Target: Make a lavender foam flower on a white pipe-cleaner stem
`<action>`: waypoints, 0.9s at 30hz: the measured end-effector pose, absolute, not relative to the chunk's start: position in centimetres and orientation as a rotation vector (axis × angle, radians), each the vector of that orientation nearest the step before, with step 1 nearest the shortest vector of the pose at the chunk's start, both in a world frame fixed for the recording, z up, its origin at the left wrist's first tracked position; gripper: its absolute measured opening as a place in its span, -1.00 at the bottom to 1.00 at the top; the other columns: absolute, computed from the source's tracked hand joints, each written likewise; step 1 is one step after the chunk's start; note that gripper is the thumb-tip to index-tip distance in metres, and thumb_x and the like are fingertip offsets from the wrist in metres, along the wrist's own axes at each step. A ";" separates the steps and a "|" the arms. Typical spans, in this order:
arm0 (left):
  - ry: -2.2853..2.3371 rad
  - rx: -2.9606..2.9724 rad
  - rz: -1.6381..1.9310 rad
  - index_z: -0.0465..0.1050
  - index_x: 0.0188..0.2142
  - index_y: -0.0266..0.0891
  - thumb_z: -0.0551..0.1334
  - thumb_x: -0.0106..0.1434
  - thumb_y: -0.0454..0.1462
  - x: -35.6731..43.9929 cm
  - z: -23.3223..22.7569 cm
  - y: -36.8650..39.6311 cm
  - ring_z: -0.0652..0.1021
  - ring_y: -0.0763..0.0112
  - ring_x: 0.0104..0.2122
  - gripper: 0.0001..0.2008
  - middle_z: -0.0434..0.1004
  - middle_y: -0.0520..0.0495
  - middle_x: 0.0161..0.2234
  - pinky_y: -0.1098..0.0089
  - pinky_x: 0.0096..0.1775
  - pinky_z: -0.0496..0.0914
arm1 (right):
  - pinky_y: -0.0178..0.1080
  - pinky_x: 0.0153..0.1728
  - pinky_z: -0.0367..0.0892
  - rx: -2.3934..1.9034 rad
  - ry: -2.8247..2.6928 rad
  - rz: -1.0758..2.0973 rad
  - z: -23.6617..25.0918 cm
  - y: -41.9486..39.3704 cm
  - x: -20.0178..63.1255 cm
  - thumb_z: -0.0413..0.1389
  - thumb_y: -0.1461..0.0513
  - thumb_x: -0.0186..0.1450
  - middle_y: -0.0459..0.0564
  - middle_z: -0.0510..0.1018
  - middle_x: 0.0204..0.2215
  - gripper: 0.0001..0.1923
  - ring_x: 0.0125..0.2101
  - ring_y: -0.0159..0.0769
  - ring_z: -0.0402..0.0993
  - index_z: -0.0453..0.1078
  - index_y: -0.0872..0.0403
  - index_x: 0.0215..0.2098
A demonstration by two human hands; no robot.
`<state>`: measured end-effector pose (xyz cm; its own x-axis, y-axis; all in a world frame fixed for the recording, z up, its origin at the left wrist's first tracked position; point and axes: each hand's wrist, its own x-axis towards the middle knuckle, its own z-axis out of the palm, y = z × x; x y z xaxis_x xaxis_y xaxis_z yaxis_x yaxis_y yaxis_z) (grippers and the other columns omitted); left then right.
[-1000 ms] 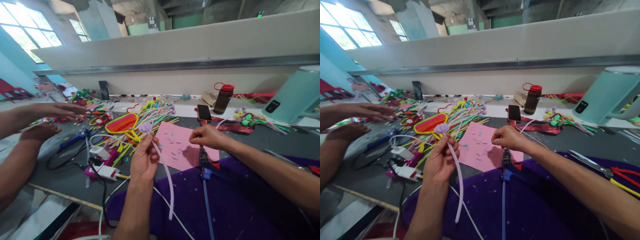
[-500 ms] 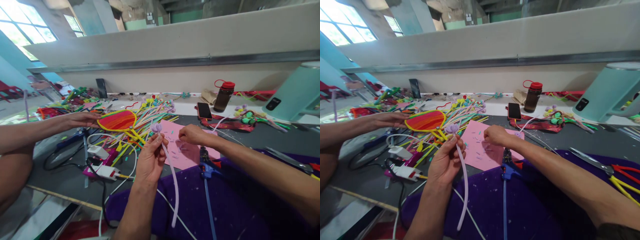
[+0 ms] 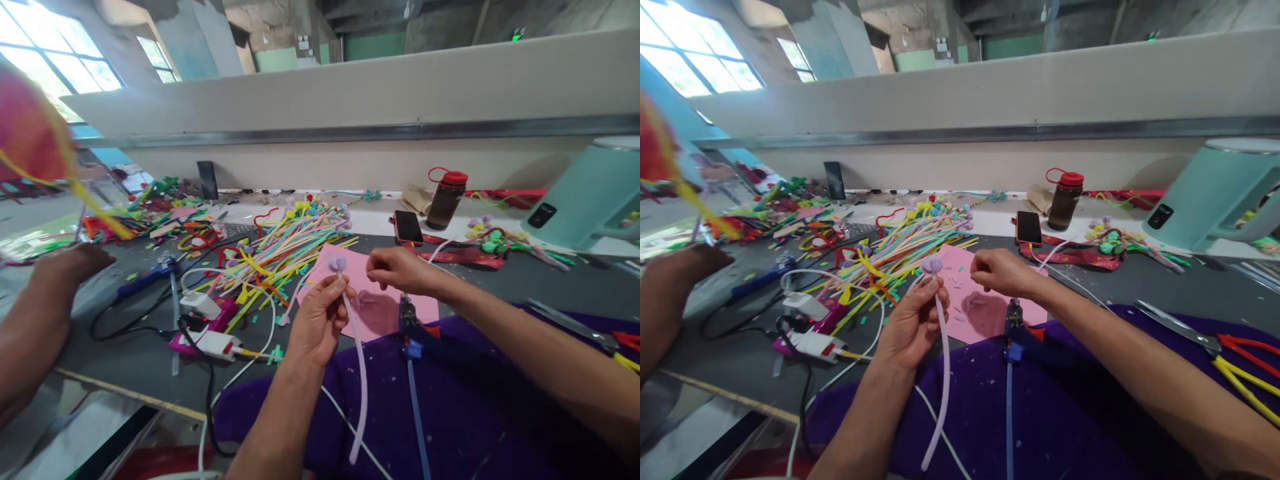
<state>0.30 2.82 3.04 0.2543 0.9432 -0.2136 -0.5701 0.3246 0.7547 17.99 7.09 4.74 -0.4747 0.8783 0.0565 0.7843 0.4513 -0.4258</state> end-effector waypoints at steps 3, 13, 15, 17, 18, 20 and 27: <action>0.716 0.596 1.000 0.37 -0.41 -0.31 0.30 -0.02 -0.31 1.1 2.4 2.7 0.27 0.74 -0.77 -0.84 0.44 0.06 -0.59 0.70 -0.77 0.09 | -0.43 -0.57 0.28 -1.203 -2.001 1.065 4.6 4.1 19.7 0.01 0.23 0.20 -0.09 0.47 -0.49 -0.88 -0.51 -0.44 0.45 0.29 0.12 -0.32; 0.786 0.658 0.836 0.38 -0.42 -0.32 0.28 0.02 -0.31 3.2 0.9 2.1 0.28 0.73 -0.74 -0.87 0.44 0.04 -0.57 0.69 -0.75 0.10 | -0.43 -0.63 0.19 -1.032 -1.399 1.481 1.8 0.8 20.9 0.15 0.23 0.07 -0.18 0.41 -0.63 -0.85 -0.65 -0.50 0.30 0.38 0.11 -0.37; 0.793 0.676 0.821 0.38 -0.42 -0.33 0.28 0.02 -0.30 3.4 0.8 2.1 0.28 0.73 -0.73 -0.86 0.43 0.04 -0.57 0.69 -0.75 0.09 | -0.44 -0.64 0.15 -1.026 -1.416 1.468 1.7 0.6 21.0 0.13 0.24 0.09 -0.19 0.39 -0.64 -0.88 -0.66 -0.51 0.27 0.36 0.11 -0.39; 0.795 0.682 0.802 0.39 -0.42 -0.33 0.29 0.02 -0.28 3.6 0.6 2.0 0.29 0.72 -0.73 -0.84 0.43 0.03 -0.57 0.69 -0.74 0.09 | -0.45 -0.64 0.13 -1.026 -1.442 1.455 1.7 0.5 21.1 0.11 0.24 0.11 -0.20 0.38 -0.64 -0.91 -0.67 -0.53 0.24 0.34 0.11 -0.41; 0.795 0.679 0.796 0.39 -0.42 -0.34 0.29 0.01 -0.28 3.7 0.5 2.0 0.29 0.72 -0.72 -0.84 0.43 0.03 -0.57 0.69 -0.73 0.10 | -0.46 -0.65 0.12 -1.031 -1.452 1.450 1.8 0.4 21.2 0.10 0.24 0.12 -0.20 0.37 -0.64 -0.91 -0.67 -0.54 0.23 0.34 0.12 -0.42; 0.795 0.670 0.791 0.40 -0.41 -0.34 0.30 0.00 -0.27 3.8 0.4 2.0 0.28 0.72 -0.73 -0.82 0.43 0.04 -0.58 0.68 -0.73 0.09 | -0.47 -0.67 0.10 -1.046 -1.461 1.437 1.9 0.4 21.2 0.08 0.25 0.13 -0.20 0.37 -0.64 -0.92 -0.67 -0.55 0.21 0.33 0.12 -0.42; 0.807 0.698 0.781 0.40 -0.45 -0.35 0.30 0.02 -0.27 4.2 0.0 1.9 0.29 0.74 -0.71 -0.84 0.42 0.04 -0.56 0.70 -0.73 0.09 | -0.47 -0.69 0.11 -1.049 -1.425 1.376 1.2 0.5 20.9 0.11 0.27 0.11 -0.17 0.40 -0.63 -0.93 -0.67 -0.54 0.22 0.35 0.15 -0.44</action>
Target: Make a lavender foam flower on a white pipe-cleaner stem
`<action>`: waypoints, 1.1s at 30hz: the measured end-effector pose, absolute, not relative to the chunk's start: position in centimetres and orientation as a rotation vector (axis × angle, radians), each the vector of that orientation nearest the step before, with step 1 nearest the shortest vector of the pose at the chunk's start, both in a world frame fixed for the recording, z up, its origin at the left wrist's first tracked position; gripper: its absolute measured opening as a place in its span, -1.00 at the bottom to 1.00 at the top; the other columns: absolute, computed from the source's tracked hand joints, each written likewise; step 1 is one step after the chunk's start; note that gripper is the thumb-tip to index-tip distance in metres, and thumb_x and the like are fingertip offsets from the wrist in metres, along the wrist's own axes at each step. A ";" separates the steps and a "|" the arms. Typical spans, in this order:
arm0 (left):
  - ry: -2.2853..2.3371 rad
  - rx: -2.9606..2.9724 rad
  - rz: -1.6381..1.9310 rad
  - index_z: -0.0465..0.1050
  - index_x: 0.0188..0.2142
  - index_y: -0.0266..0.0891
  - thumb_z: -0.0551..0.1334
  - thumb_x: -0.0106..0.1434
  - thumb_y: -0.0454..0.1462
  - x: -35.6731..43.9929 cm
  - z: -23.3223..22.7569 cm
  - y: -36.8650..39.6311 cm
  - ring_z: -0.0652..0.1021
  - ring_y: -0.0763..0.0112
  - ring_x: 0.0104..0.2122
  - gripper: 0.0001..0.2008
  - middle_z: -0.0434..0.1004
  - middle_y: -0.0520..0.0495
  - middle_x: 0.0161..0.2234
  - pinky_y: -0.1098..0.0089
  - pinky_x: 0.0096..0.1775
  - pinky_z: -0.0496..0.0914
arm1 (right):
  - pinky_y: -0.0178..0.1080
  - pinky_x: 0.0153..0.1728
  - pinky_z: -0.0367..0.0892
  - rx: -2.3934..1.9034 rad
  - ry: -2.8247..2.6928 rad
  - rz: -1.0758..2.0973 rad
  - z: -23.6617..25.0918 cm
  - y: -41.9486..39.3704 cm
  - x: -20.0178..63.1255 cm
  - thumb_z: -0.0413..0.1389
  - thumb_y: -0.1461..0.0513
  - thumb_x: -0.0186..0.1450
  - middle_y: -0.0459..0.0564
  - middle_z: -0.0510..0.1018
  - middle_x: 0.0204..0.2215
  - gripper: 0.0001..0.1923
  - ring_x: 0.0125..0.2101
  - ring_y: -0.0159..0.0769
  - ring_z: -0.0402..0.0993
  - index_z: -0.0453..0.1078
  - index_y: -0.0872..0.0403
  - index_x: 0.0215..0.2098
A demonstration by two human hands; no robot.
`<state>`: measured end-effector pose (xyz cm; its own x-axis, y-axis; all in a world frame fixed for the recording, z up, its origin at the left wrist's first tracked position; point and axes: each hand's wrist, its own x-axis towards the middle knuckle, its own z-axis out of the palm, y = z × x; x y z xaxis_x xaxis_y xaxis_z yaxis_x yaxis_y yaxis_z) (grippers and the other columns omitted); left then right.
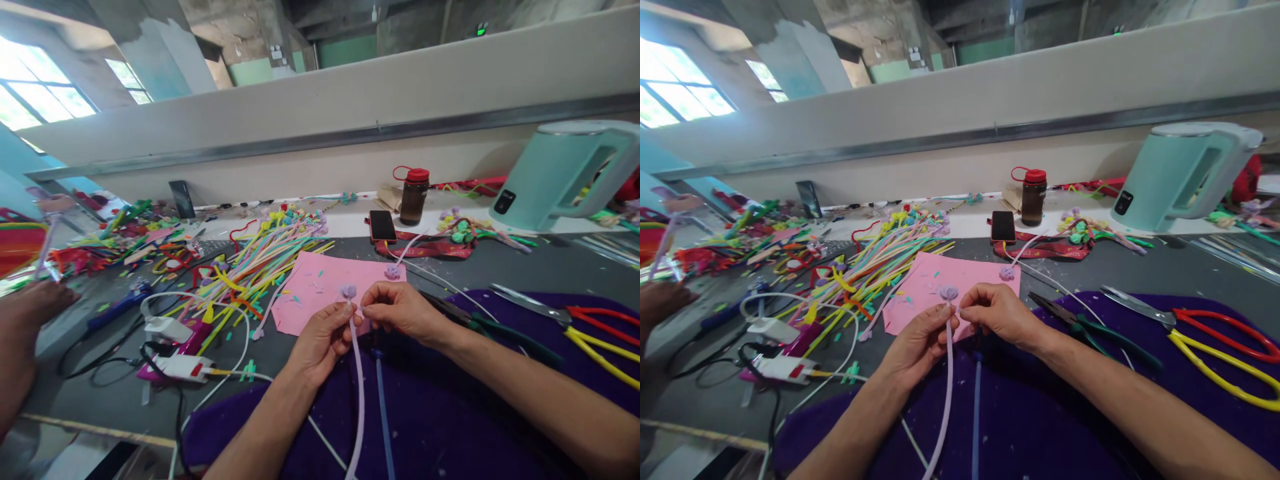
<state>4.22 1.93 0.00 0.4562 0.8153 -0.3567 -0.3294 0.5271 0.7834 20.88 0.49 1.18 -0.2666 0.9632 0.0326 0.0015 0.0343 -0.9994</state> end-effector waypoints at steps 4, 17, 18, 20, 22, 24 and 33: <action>0.780 0.696 0.779 0.40 -0.45 -0.37 0.28 0.04 -0.26 4.4 -0.3 1.8 0.29 0.75 -0.71 -0.83 0.40 0.05 -0.56 0.71 -0.74 0.08 | -0.44 -0.62 0.16 -1.021 -1.450 1.295 1.2 0.3 20.6 0.11 0.27 0.13 -0.11 0.48 -0.55 -0.93 -0.60 -0.51 0.28 0.36 0.15 -0.44; 0.784 0.689 0.782 0.38 -0.45 -0.35 0.27 0.06 -0.28 4.5 -0.3 1.7 0.30 0.73 -0.70 -0.86 0.40 0.05 -0.57 0.70 -0.72 0.10 | -0.37 -0.41 0.27 -1.117 -1.706 0.728 1.2 -0.1 20.0 0.09 0.35 0.15 -0.11 0.50 -0.50 -0.92 -0.46 -0.41 0.41 0.42 0.10 -0.43; 0.784 0.695 0.789 0.38 -0.45 -0.35 0.26 0.07 -0.28 4.6 -0.3 1.6 0.29 0.73 -0.70 -0.86 0.39 0.05 -0.58 0.70 -0.72 0.11 | -0.38 -0.41 0.27 -1.122 -1.726 0.692 1.3 -0.1 19.9 0.08 0.35 0.15 -0.11 0.50 -0.50 -0.91 -0.46 -0.41 0.41 0.42 0.10 -0.42; 0.778 0.703 0.806 0.36 -0.45 -0.34 0.25 0.08 -0.29 4.6 -0.4 1.6 0.27 0.74 -0.71 -0.87 0.37 0.07 -0.58 0.69 -0.72 0.10 | -0.38 -0.45 0.25 -1.156 -1.741 0.657 1.4 -0.2 19.9 0.09 0.34 0.15 -0.12 0.49 -0.52 -0.92 -0.49 -0.42 0.39 0.42 0.10 -0.43; 0.773 0.709 0.825 0.35 -0.45 -0.33 0.24 0.08 -0.29 4.7 -0.4 1.5 0.25 0.74 -0.71 -0.88 0.35 0.08 -0.59 0.68 -0.73 0.09 | -0.39 -0.49 0.22 -1.193 -1.741 0.677 1.5 -0.2 19.8 0.08 0.32 0.16 -0.13 0.48 -0.55 -0.92 -0.52 -0.44 0.37 0.41 0.10 -0.45; 0.774 0.707 0.842 0.34 -0.47 -0.33 0.24 0.08 -0.29 4.7 -0.3 1.4 0.25 0.73 -0.71 -0.87 0.34 0.09 -0.60 0.67 -0.72 0.10 | -0.40 -0.50 0.21 -1.192 -1.746 0.730 1.5 -0.3 19.9 0.05 0.32 0.19 -0.13 0.47 -0.55 -0.89 -0.53 -0.44 0.35 0.40 0.11 -0.45; 0.681 0.652 0.849 0.34 -0.45 -0.34 0.25 0.06 -0.29 4.9 0.3 1.0 0.22 0.73 -0.73 -0.87 0.33 0.09 -0.62 0.67 -0.74 0.05 | -0.43 -0.58 0.24 -0.950 -1.514 1.365 1.6 -0.1 20.5 0.03 0.25 0.21 -0.12 0.44 -0.53 -0.90 -0.56 -0.47 0.34 0.35 0.14 -0.37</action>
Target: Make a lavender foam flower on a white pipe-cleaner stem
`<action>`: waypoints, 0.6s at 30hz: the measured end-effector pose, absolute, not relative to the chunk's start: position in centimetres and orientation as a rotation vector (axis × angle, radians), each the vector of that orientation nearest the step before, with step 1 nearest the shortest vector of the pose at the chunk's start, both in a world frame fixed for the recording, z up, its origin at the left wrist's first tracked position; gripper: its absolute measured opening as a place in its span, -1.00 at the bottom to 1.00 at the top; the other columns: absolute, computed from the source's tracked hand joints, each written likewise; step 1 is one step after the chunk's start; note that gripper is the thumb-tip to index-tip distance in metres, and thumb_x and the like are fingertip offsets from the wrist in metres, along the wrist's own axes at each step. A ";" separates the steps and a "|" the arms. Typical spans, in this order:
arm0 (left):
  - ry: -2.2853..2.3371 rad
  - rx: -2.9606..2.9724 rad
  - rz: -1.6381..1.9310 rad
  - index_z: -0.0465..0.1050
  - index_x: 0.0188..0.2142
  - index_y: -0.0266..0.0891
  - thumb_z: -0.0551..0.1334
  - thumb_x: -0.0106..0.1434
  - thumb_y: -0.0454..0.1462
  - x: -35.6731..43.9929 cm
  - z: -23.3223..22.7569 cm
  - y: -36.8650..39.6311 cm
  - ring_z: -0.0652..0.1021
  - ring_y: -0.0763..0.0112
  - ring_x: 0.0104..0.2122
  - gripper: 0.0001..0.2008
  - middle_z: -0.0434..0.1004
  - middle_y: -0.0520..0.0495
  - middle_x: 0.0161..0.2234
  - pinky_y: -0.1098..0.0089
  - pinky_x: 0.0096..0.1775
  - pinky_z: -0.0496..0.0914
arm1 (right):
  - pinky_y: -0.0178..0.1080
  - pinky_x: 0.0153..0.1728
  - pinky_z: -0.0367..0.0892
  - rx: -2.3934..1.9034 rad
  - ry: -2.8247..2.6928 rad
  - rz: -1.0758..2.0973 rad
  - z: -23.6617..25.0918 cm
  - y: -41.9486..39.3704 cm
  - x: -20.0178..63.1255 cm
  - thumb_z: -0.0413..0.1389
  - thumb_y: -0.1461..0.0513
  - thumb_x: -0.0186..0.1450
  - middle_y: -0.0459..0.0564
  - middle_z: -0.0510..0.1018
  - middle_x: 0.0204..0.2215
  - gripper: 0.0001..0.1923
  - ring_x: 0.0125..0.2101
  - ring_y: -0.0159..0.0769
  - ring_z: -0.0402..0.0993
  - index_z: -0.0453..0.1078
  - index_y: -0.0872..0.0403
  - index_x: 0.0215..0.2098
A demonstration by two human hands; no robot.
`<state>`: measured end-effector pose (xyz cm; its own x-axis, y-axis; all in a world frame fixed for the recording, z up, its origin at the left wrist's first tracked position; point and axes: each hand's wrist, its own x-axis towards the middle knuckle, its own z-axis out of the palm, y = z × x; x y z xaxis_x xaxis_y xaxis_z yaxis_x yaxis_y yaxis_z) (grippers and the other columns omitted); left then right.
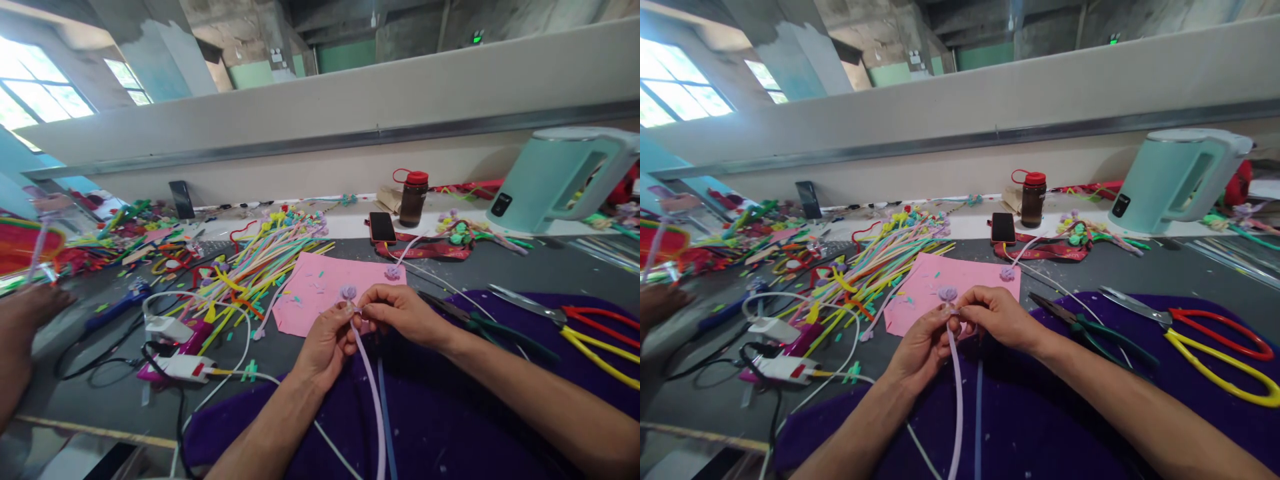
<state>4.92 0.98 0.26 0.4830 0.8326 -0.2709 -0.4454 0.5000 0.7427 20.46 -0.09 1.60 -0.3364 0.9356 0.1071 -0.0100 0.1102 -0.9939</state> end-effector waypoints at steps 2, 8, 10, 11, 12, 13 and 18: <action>0.670 0.640 0.859 0.34 -0.46 -0.34 0.24 0.06 -0.30 4.9 0.3 0.9 0.22 0.73 -0.72 -0.87 0.33 0.09 -0.62 0.68 -0.73 0.05 | -0.45 -0.63 0.20 -0.981 -1.451 1.396 1.6 0.0 20.5 0.08 0.22 0.17 -0.12 0.43 -0.57 -0.88 -0.59 -0.49 0.32 0.34 0.15 -0.41; 0.671 0.628 0.872 0.32 -0.45 -0.33 0.23 0.07 -0.30 5.0 0.1 0.9 0.21 0.72 -0.73 -0.88 0.31 0.10 -0.62 0.67 -0.73 0.06 | -0.49 -0.67 0.10 -0.928 -1.360 1.556 1.4 0.2 20.5 0.11 0.19 0.14 -0.14 0.41 -0.61 -0.84 -0.65 -0.54 0.28 0.32 0.17 -0.45; 0.663 0.626 0.861 0.32 -0.44 -0.33 0.24 0.07 -0.29 5.1 0.1 0.8 0.20 0.72 -0.72 -0.87 0.31 0.10 -0.62 0.67 -0.73 0.07 | -0.50 -0.67 0.07 -0.889 -1.357 1.608 1.2 0.3 20.6 0.11 0.20 0.15 -0.12 0.43 -0.57 -0.84 -0.65 -0.57 0.26 0.32 0.17 -0.43; 0.657 0.623 0.856 0.33 -0.44 -0.33 0.24 0.06 -0.29 5.1 0.1 0.7 0.20 0.72 -0.72 -0.87 0.31 0.10 -0.62 0.67 -0.73 0.07 | -0.49 -0.67 0.06 -0.874 -1.356 1.626 1.2 0.3 20.7 0.11 0.20 0.15 -0.11 0.44 -0.55 -0.83 -0.65 -0.57 0.25 0.32 0.17 -0.42; 0.652 0.621 0.850 0.33 -0.44 -0.33 0.24 0.06 -0.29 5.2 0.1 0.6 0.19 0.72 -0.72 -0.86 0.31 0.10 -0.62 0.67 -0.73 0.07 | -0.49 -0.66 0.05 -0.866 -1.356 1.641 1.1 0.3 20.8 0.12 0.19 0.15 -0.10 0.45 -0.54 -0.83 -0.66 -0.58 0.25 0.32 0.17 -0.42; 0.649 0.616 0.847 0.33 -0.44 -0.33 0.24 0.06 -0.29 5.2 0.1 0.6 0.19 0.72 -0.73 -0.86 0.31 0.10 -0.62 0.67 -0.73 0.06 | -0.49 -0.67 0.05 -0.866 -1.354 1.654 1.1 0.3 20.8 0.12 0.19 0.14 -0.10 0.45 -0.54 -0.83 -0.66 -0.58 0.24 0.32 0.17 -0.42; 0.673 0.574 0.858 0.33 -0.42 -0.34 0.23 0.06 -0.31 5.1 0.1 0.8 0.21 0.73 -0.72 -0.88 0.34 0.07 -0.59 0.68 -0.75 0.06 | -0.49 -0.70 0.06 -0.958 -1.364 1.543 1.5 0.4 20.8 0.06 0.13 0.20 -0.08 0.46 -0.52 -0.77 -0.65 -0.56 0.29 0.35 0.18 -0.40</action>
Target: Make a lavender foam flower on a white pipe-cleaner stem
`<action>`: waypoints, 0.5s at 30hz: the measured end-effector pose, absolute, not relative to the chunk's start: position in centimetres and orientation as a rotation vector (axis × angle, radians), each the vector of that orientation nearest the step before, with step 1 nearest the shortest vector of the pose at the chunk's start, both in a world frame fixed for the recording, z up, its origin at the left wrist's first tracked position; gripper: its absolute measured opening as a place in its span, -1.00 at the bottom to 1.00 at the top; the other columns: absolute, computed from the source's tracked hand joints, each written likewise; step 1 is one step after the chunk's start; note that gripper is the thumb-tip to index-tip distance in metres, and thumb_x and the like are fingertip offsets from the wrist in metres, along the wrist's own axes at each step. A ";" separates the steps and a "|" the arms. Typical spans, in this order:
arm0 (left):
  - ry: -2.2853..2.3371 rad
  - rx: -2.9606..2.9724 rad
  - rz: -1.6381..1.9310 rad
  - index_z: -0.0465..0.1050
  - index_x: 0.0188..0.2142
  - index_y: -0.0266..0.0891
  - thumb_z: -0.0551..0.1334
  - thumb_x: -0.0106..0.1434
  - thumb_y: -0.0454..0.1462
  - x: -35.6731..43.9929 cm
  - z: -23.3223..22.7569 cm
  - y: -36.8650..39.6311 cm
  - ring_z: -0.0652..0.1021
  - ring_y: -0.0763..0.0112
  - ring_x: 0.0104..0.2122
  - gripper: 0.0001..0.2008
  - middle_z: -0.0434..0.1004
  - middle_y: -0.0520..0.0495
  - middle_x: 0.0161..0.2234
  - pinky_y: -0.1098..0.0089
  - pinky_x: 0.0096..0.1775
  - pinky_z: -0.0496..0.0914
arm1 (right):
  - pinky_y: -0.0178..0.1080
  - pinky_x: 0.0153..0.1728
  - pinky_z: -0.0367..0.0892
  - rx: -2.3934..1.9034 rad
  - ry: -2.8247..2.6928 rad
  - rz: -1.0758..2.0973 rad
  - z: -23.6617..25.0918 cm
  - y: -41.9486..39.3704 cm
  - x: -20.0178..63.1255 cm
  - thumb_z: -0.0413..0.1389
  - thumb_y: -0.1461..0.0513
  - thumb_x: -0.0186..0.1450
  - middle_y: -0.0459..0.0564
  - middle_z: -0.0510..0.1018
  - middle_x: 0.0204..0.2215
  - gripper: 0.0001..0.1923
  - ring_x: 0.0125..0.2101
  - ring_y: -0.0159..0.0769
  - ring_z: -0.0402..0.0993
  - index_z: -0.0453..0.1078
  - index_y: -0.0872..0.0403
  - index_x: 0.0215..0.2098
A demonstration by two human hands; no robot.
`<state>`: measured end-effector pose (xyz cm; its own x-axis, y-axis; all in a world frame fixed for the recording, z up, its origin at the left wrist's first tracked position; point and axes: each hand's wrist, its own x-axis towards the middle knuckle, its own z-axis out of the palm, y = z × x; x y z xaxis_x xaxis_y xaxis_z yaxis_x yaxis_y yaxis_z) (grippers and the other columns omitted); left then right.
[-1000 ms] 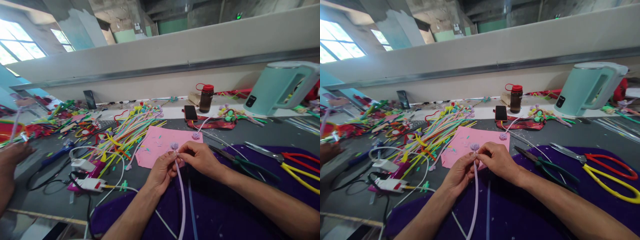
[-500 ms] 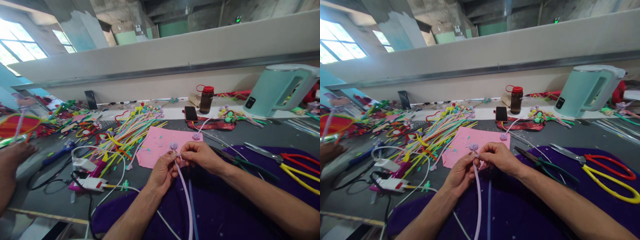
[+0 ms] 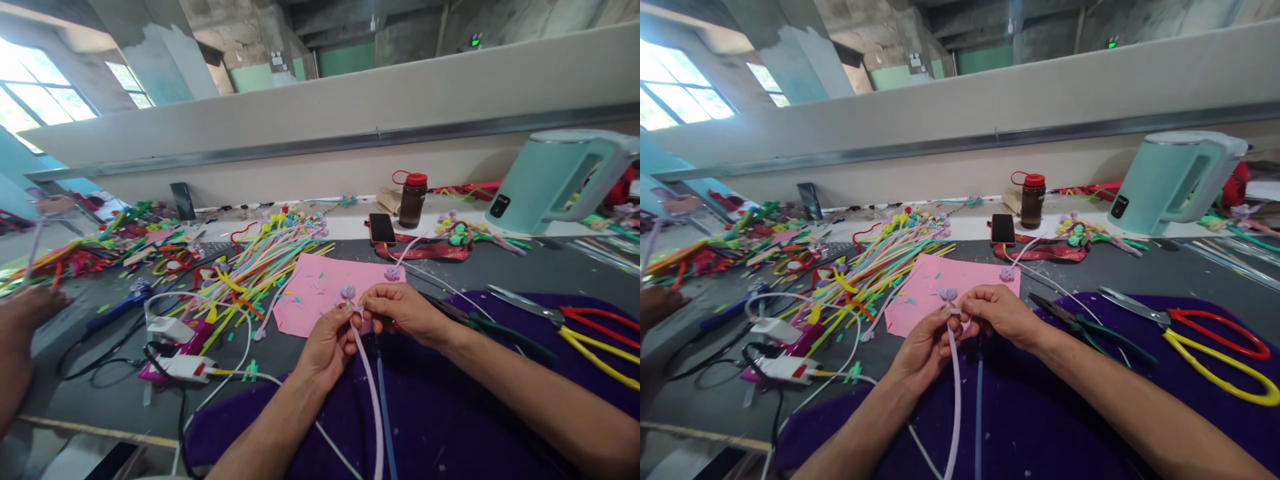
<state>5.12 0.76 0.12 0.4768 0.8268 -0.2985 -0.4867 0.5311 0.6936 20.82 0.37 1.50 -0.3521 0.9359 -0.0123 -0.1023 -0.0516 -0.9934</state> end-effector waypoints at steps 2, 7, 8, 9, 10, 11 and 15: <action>0.692 0.550 0.874 0.32 -0.42 -0.34 0.23 0.05 -0.33 5.0 0.1 0.9 0.22 0.73 -0.72 -0.89 0.34 0.07 -0.58 0.69 -0.75 0.07 | -0.49 -0.71 0.07 -1.018 -1.339 1.424 1.7 0.3 20.8 0.02 0.13 0.22 -0.08 0.45 -0.49 -0.75 -0.64 -0.55 0.31 0.37 0.17 -0.36; 0.704 0.557 0.886 0.32 -0.41 -0.33 0.22 0.07 -0.33 4.9 0.1 0.9 0.25 0.72 -0.71 -0.90 0.34 0.08 -0.58 0.69 -0.74 0.09 | -0.48 -0.68 0.12 -1.071 -1.417 1.260 1.9 -0.1 20.5 0.07 0.18 0.19 -0.10 0.48 -0.49 -0.82 -0.59 -0.51 0.37 0.39 0.14 -0.32; 0.700 0.569 0.884 0.32 -0.41 -0.33 0.22 0.08 -0.32 4.9 0.1 0.9 0.25 0.72 -0.71 -0.90 0.34 0.08 -0.59 0.68 -0.74 0.10 | -0.48 -0.66 0.14 -1.062 -1.452 1.246 1.9 -0.2 20.4 0.08 0.20 0.17 -0.12 0.48 -0.51 -0.84 -0.59 -0.50 0.37 0.39 0.14 -0.34; 0.694 0.579 0.881 0.33 -0.42 -0.34 0.22 0.08 -0.32 4.9 0.1 0.9 0.25 0.72 -0.72 -0.90 0.34 0.09 -0.59 0.68 -0.74 0.10 | -0.47 -0.65 0.15 -1.051 -1.476 1.241 1.9 -0.3 20.2 0.09 0.21 0.17 -0.13 0.48 -0.53 -0.86 -0.59 -0.51 0.37 0.38 0.14 -0.36; 0.688 0.587 0.878 0.33 -0.43 -0.34 0.23 0.08 -0.31 4.9 0.0 0.9 0.25 0.72 -0.72 -0.89 0.34 0.09 -0.60 0.68 -0.74 0.10 | -0.47 -0.64 0.16 -1.041 -1.489 1.247 1.9 -0.4 20.1 0.09 0.22 0.17 -0.14 0.47 -0.56 -0.88 -0.61 -0.51 0.36 0.38 0.14 -0.39; 0.683 0.594 0.875 0.33 -0.43 -0.34 0.23 0.07 -0.31 5.0 0.0 0.8 0.25 0.72 -0.72 -0.89 0.33 0.09 -0.60 0.68 -0.74 0.10 | -0.46 -0.64 0.17 -1.032 -1.493 1.263 1.9 -0.5 20.0 0.08 0.22 0.17 -0.15 0.46 -0.57 -0.88 -0.62 -0.51 0.34 0.36 0.14 -0.41; 0.678 0.619 0.861 0.33 -0.42 -0.32 0.23 0.07 -0.29 5.0 0.0 0.7 0.24 0.72 -0.72 -0.87 0.33 0.10 -0.61 0.67 -0.73 0.08 | -0.47 -0.66 0.13 -0.981 -1.483 1.387 1.8 -0.5 20.2 0.06 0.19 0.19 -0.13 0.45 -0.55 -0.85 -0.63 -0.54 0.30 0.32 0.14 -0.42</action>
